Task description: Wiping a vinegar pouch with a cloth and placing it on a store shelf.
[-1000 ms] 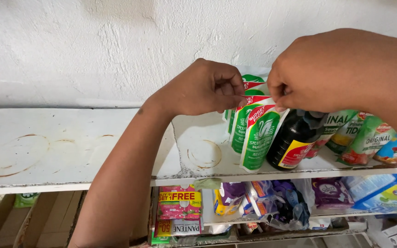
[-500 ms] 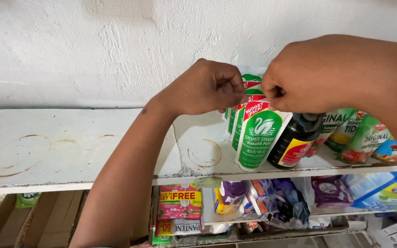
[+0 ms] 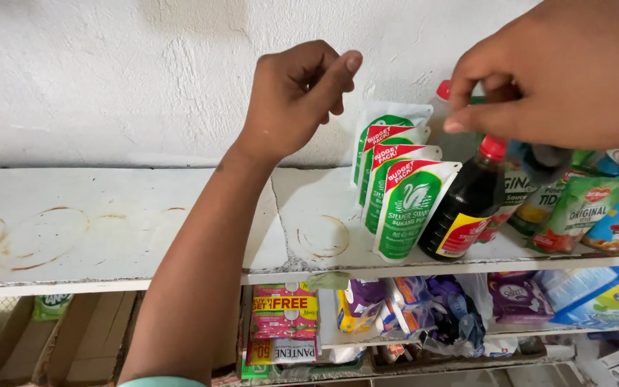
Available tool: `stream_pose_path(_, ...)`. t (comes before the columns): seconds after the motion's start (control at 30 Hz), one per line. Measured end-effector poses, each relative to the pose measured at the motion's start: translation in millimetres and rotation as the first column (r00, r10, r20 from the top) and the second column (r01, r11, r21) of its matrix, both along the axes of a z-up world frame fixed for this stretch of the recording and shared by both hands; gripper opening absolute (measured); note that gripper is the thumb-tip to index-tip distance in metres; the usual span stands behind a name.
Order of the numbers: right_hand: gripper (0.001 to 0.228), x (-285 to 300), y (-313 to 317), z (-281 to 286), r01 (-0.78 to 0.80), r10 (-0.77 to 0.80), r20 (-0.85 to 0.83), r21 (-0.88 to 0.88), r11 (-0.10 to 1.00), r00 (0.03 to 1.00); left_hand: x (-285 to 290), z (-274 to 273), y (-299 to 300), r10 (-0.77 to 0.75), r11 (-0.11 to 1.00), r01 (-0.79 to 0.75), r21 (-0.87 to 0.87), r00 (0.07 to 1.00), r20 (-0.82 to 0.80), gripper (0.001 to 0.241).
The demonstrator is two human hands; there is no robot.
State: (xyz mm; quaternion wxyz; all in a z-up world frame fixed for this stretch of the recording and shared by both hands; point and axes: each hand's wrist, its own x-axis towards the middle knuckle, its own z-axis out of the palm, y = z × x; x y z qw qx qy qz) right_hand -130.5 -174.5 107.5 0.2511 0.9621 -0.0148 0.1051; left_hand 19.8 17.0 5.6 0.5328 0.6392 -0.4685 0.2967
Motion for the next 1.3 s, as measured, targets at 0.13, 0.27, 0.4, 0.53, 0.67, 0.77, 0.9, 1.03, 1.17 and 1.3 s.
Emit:
stream_pose_path(0.13, 0.021, 19.0, -87.0, -18.3, -0.250, 0.210, 0.166, 0.269, 0.930, 0.963, 5.3, -0.1, 1.1, -0.037, 0.991, 0.044, -0.126, 0.998, 0.056, 0.039)
stream_pose_path(0.27, 0.013, 17.3, -118.5, -41.9, -0.591, 0.482, 0.345, 0.410, 0.695, 0.805, -30.6, 7.6, 6.3, -0.241, 0.959, 0.228, -0.166, 0.969, -0.062, 0.037)
stream_pose_path(0.4, 0.014, -16.6, -82.1, -75.4, -0.717, 0.655, 0.294, 0.300, 0.629, 0.697, -110.6, 0.1, 22.7, -0.100, 0.927, 0.063, 0.371, 0.991, 0.083, 0.021)
stream_pose_path(0.53, 0.014, -44.9, -43.1, -159.2, -0.728, 0.690, 0.311, 0.507, 0.461, 0.653, -161.5, -65.1, 46.1, -0.107, 0.825, 0.123, 0.551, 0.992, -0.062, 0.015)
stream_pose_path(0.67, 0.010, -41.4, 2.0, -261.0, -0.702, 0.621, 0.517, 0.708, 0.078, 0.590, -194.8, -159.0, 63.2, -0.078, 0.844, 0.223, 0.488, 0.951, -0.298, 0.041)
stream_pose_path(0.77, 0.011, -39.7, 14.1, -338.4, -0.512, 0.530, 0.522, 0.840, -0.181, 0.669, -224.1, -236.0, 57.1, 0.001, 0.915, 0.229, 0.331, 0.821, -0.571, 0.058)
stream_pose_path(0.9, 0.017, -49.2, 23.4, -418.3, -0.026, 0.551, 0.300, 0.893, -0.449, 0.779, -278.7, -314.0, 31.5, 0.233, 0.972, -0.144, 0.185, 0.665, -0.709, 0.065)
stream_pose_path(1.03, 0.021, -88.0, 14.1, -485.9, 0.312, 0.721, 0.114, 0.847, -0.430, 0.684, -340.3, -389.3, 4.5, 0.176, 0.935, -0.353, -0.005, 0.478, -0.860, 0.048)
stream_pose_path(1.17, 0.031, -144.8, 3.0, -524.9, 0.624, 0.881, -0.044, 0.723, -0.297, 0.471, -426.5, -435.8, -12.7, 0.144, 0.809, -0.585, -0.048, 0.276, -0.950, 0.033)
stream_pose_path(1.3, 0.054, -191.2, -2.9, -532.7, 0.710, 0.966, -0.116, 0.698, -0.086, 0.230, -504.7, -471.0, -22.3, 0.220, 0.685, -0.715, -0.139, 0.385, -0.896, 0.033)
